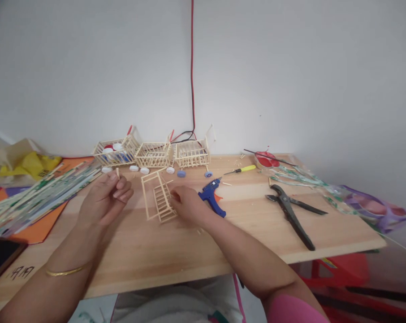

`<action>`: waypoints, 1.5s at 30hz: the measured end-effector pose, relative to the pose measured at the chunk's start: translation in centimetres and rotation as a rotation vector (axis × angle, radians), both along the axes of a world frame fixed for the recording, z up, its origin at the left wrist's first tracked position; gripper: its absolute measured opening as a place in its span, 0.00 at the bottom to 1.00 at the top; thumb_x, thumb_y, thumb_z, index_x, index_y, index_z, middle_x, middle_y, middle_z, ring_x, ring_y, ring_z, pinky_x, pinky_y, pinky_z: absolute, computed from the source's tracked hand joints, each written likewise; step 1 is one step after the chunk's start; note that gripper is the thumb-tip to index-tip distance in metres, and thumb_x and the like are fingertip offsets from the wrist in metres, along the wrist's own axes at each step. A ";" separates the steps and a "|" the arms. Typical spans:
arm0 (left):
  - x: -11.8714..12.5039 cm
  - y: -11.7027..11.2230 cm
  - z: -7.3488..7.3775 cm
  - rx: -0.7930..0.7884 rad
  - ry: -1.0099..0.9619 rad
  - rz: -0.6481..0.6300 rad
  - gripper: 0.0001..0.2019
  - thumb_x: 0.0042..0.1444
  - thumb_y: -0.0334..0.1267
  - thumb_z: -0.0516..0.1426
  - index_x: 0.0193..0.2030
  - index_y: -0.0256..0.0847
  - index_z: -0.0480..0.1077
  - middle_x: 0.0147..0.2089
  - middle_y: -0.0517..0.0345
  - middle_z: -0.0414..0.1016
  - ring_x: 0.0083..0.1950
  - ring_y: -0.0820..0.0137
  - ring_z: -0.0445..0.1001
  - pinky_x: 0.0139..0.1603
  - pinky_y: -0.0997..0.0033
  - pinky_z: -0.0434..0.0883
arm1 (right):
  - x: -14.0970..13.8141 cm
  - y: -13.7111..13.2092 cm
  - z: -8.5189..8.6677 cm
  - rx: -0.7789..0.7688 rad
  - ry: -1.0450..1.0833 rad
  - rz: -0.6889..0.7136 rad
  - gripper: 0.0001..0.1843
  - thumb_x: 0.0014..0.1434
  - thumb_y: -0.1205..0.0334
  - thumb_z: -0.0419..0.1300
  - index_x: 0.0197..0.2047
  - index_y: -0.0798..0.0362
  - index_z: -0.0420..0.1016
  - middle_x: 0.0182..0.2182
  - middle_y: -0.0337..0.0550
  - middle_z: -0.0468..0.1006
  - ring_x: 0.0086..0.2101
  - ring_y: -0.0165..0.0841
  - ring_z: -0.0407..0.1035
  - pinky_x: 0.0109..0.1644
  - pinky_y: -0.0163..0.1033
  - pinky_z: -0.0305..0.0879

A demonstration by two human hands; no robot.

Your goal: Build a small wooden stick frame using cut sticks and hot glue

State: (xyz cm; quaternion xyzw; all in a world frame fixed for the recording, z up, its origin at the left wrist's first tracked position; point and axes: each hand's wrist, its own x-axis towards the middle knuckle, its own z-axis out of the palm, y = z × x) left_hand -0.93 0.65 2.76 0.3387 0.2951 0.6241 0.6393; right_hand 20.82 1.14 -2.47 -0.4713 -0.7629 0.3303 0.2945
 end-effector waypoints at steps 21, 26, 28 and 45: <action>1.9 -4.2 -1.0 0.444 0.950 0.227 0.05 0.52 0.39 0.59 0.35 0.43 0.73 0.30 0.58 0.76 0.29 0.71 0.72 0.31 0.74 0.68 | 2.2 -2.3 6.6 0.637 0.039 -0.141 0.04 0.59 0.64 0.55 0.35 0.51 0.71 0.29 0.39 0.76 0.29 0.28 0.68 0.35 0.33 0.62; 0.4 -2.8 -0.3 0.369 0.970 0.049 0.10 0.49 0.45 0.59 0.29 0.40 0.73 0.24 0.59 0.71 0.25 0.72 0.66 0.26 0.75 0.63 | 8.5 0.6 7.4 0.835 -0.109 -0.685 0.09 0.59 0.61 0.54 0.30 0.52 0.72 0.23 0.40 0.72 0.25 0.29 0.64 0.33 0.35 0.60; 0.1 -2.3 -0.2 0.367 1.022 -0.101 0.12 0.47 0.47 0.60 0.29 0.39 0.73 0.21 0.61 0.66 0.23 0.74 0.62 0.24 0.76 0.59 | 10.6 1.4 7.3 0.861 -0.180 -0.775 0.08 0.57 0.60 0.57 0.30 0.53 0.74 0.25 0.44 0.72 0.26 0.30 0.64 0.34 0.37 0.61; 1.4 -2.2 -1.1 0.787 1.393 -0.378 0.08 0.58 0.37 0.53 0.35 0.44 0.74 0.29 0.58 0.76 0.30 0.71 0.72 0.31 0.76 0.63 | 3.2 -1.8 6.9 0.537 -0.032 0.331 0.19 0.54 0.50 0.62 0.45 0.51 0.72 0.40 0.47 0.72 0.40 0.33 0.66 0.44 0.38 0.65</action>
